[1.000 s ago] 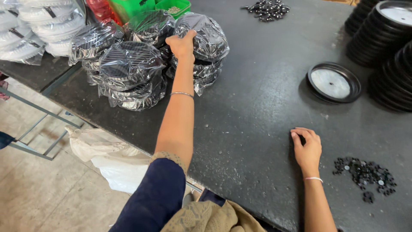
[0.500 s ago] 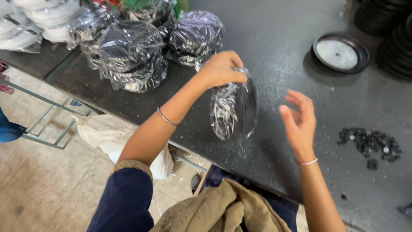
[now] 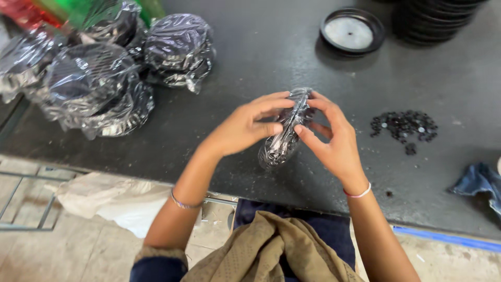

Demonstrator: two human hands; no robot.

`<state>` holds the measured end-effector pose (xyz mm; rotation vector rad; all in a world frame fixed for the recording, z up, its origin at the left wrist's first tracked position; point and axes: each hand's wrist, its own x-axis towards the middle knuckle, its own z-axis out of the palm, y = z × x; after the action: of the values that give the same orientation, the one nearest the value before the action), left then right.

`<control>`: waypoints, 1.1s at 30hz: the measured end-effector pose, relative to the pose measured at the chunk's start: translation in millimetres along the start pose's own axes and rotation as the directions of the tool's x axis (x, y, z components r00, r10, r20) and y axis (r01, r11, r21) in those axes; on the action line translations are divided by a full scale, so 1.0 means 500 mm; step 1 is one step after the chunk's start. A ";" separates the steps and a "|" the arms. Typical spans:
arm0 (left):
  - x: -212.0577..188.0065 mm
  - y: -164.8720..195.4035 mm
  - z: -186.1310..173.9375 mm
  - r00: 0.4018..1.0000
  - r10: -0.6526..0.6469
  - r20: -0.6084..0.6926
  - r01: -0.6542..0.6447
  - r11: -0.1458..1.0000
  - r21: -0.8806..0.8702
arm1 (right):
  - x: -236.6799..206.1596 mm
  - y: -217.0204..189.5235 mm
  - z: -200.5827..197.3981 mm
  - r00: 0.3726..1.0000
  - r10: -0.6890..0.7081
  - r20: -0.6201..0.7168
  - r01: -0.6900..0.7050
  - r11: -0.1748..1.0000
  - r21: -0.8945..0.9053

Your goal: The person assembles round black plastic fixture parts at a workbench. They pick small black plastic clips from a pile and press them onto a ribbed plastic disc, stack the discs, wipe parts with a cloth, and wrap finished discs in clear plastic bags.

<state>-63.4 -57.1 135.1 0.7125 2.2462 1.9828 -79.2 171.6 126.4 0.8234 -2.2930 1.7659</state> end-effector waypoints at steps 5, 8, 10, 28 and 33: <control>-0.001 0.019 0.063 0.954 0.021 -0.301 0.054 0.969 0.241 | -0.021 0.010 0.010 0.999 -0.008 -0.033 0.012 0.995 0.097; 0.002 0.032 0.071 0.933 0.052 -0.355 0.060 0.954 0.295 | -0.023 0.005 0.020 0.995 0.005 -0.095 0.002 0.997 0.075; -0.001 0.039 0.076 0.919 0.056 -0.391 0.086 0.937 0.338 | -0.020 0.000 0.025 0.992 -0.010 -0.127 0.017 0.998 0.053; -0.012 -0.096 0.093 0.680 0.164 -0.715 -0.233 0.972 0.001 | -0.087 0.145 -0.010 0.940 0.317 -0.124 -0.217 0.839 0.498; 0.003 -0.098 0.117 0.705 0.273 -0.655 -0.299 0.951 0.075 | -0.105 0.088 -0.036 0.964 -0.054 -0.260 0.023 0.993 -0.120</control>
<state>-59.1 -5.8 78.8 0.4010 2.5538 2.7849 -60.8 213.1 72.2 0.5706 -2.1651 1.5995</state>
